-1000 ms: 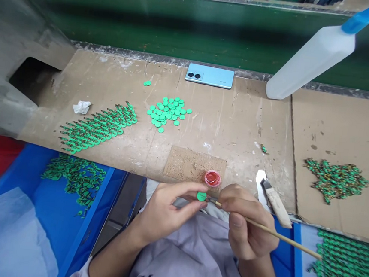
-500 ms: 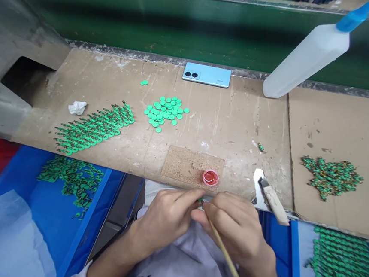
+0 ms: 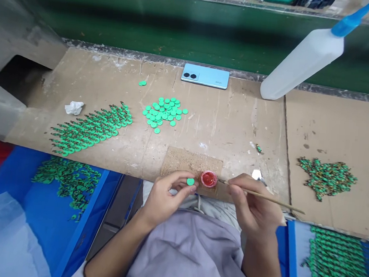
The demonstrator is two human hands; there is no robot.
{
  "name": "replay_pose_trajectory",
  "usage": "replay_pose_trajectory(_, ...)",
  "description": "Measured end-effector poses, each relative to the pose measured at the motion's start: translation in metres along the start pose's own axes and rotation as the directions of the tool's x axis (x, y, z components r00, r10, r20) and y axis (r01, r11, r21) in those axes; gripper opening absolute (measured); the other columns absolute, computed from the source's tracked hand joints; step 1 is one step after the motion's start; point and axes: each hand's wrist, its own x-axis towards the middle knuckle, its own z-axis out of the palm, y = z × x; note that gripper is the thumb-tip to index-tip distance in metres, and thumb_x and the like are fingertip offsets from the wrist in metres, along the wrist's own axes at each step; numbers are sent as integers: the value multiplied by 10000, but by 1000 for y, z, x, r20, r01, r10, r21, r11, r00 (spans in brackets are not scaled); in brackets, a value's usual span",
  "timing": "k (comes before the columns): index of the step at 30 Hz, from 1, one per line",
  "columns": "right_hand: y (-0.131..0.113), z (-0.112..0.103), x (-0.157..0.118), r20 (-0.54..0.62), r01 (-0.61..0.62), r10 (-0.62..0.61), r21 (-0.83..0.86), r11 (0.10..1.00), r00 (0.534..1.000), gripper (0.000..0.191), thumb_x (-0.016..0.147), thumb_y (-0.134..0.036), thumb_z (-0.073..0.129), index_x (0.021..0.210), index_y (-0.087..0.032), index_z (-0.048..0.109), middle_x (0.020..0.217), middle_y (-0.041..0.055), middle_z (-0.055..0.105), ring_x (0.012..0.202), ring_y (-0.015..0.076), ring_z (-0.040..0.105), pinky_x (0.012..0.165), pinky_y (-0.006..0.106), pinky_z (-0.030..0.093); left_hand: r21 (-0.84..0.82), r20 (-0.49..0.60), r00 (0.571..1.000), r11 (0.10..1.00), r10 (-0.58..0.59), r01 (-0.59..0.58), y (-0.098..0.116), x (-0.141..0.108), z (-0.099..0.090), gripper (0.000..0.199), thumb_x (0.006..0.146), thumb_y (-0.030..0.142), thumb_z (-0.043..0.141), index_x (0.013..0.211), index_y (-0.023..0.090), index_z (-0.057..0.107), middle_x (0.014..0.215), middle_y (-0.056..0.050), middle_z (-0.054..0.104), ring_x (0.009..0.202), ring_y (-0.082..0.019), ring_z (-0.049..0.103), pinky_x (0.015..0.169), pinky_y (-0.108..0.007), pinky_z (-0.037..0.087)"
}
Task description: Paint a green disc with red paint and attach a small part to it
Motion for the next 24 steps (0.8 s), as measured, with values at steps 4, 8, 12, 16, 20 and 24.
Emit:
replay_pose_trajectory(4, 3, 6, 11, 80, 13, -6, -86, 996, 997, 152, 1000, -103, 595, 981, -231, 675, 818, 22, 729, 707, 171, 692, 616, 280, 545, 127, -5, 991, 983, 132, -130, -14, 3, -1, 162, 886, 244, 773, 1043, 215, 801, 882, -52, 842, 736, -193, 797, 675, -253, 647)
replay_pose_trajectory(8, 5, 11, 17, 115, 31, -16, -129, 991, 993, 148, 987, -102, 585, 936, -216, 663, 776, 22, 723, 667, 167, 690, 596, 276, 543, 165, 44, 978, 964, 202, -207, -14, 5, -3, 159, 888, 214, 765, 1042, 214, 803, 834, -46, 836, 707, -183, 786, 588, -218, 605)
replay_pose_trajectory(12, 6, 13, 17, 127, 34, -19, -117, 993, 992, 144, 987, -104, 576, 939, -216, 654, 780, 25, 724, 671, 168, 696, 588, 276, 548, 165, 66, 978, 964, 199, -208, -11, 5, -5, 160, 894, 214, 759, 1049, 209, 799, 827, -49, 834, 696, -181, 779, 532, -202, 571)
replay_pose_trajectory(16, 6, 14, 17, 118, 35, -25, -87, 996, 993, 157, 978, -87, 575, 936, -215, 656, 785, 23, 733, 686, 168, 712, 596, 268, 560, 186, 78, 971, 953, 228, -238, -12, 5, -5, 171, 893, 205, 763, 1060, 202, 798, 832, -50, 833, 685, -175, 771, 570, -209, 587)
replay_pose_trajectory(20, 6, 15, 17, 115, 21, -11, -92, 996, 993, 155, 989, -101, 571, 930, -211, 664, 789, 30, 740, 680, 172, 716, 591, 271, 568, 213, 79, 956, 932, 281, -292, -17, 5, -5, 165, 897, 205, 767, 1060, 195, 791, 814, -39, 828, 659, -161, 761, 580, -205, 591)
replay_pose_trajectory(24, 7, 16, 17, 128, 17, -3, -103, 995, 992, 153, 1008, -131, 564, 929, -214, 666, 798, 38, 742, 695, 178, 718, 601, 281, 575, 215, 79, 929, 904, 360, -369, -19, 5, -5, 170, 904, 178, 761, 1073, 178, 774, 816, -33, 825, 653, -146, 757, 566, -184, 578)
